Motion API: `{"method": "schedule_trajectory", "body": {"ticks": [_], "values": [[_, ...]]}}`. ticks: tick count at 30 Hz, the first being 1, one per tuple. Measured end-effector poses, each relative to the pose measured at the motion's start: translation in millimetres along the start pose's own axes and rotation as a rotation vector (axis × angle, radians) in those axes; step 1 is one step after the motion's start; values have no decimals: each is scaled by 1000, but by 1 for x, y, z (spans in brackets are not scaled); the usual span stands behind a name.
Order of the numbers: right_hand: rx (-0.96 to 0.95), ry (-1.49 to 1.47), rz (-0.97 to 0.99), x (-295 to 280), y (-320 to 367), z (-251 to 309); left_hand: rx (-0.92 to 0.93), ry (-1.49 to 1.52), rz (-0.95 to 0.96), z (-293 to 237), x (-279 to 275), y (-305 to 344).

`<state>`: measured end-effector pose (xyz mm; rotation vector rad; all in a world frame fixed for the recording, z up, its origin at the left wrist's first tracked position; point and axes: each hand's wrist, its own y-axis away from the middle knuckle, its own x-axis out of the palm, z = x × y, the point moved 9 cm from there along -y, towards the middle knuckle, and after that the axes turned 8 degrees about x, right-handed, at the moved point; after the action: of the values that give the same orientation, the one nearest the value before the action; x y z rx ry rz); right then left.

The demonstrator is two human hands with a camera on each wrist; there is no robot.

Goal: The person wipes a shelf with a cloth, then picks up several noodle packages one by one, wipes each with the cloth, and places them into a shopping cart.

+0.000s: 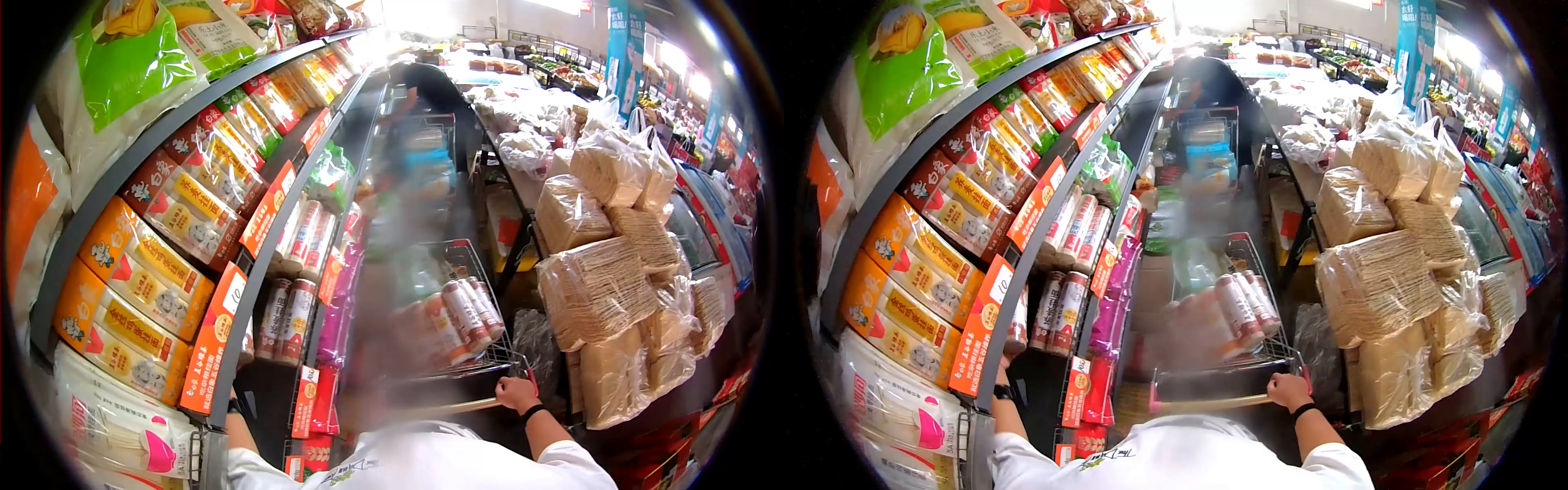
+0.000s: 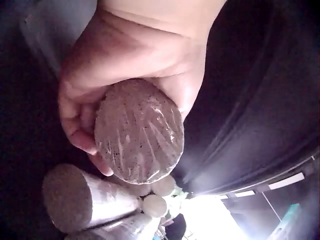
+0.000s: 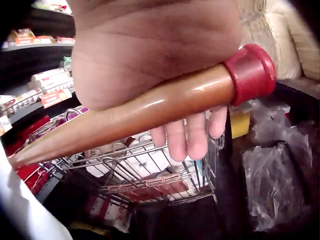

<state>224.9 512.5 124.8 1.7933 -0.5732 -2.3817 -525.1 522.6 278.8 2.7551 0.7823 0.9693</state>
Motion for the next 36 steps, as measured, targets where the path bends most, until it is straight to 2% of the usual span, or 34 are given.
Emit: {"method": "schedule_trajectory", "body": {"ticks": [5, 7, 8, 9, 10, 11, 12, 14, 17, 20, 24, 29, 33, 36], "values": [[-31, 17, 11, 3, -8, -1, -123, 122, 124, 20, 34, 50], [-70, 27, 4, 11, -10, -1, -121, 17, 110, 36, 29, 61], [-84, 31, 8, 8, -11, 3, -167, -3, 97, 45, 56, 79], [-77, 1, 50, 2, -13, 11, -139, -68, 48, 56, 61, 90], [-49, -28, 102, 3, -9, 15, -105, -53, 94, 68, 63, 93], [-81, -2, 122, 11, -6, 18, -139, 0, 210, 74, 112, 117], [-108, 11, 107, 12, -12, 16, -99, -12, 186, 79, 138, 130], [-110, 1, 100, 16, -19, 12, -176, 126, 208, 108, 166, 140], [-111, -16, 149, 11, -13, 14, -238, 405, 122, 144, 211, 150], [-119, 13, 211, 18, -17, 9, -340, 637, 238, 170, 256, 159], [-158, 2, 219, 15, -16, 11, -374, 741, 207, 209, 290, 166], [-205, -66, 185, 14, -14, 8, -304, 872, 87, 236, 334, 183], [-266, -120, 160, 7, -9, 3, -249, 840, 157, 251, 356, 196], [-331, -137, 180, 9, -8, 1, -255, 851, 125, 260, 368, 208]]}}
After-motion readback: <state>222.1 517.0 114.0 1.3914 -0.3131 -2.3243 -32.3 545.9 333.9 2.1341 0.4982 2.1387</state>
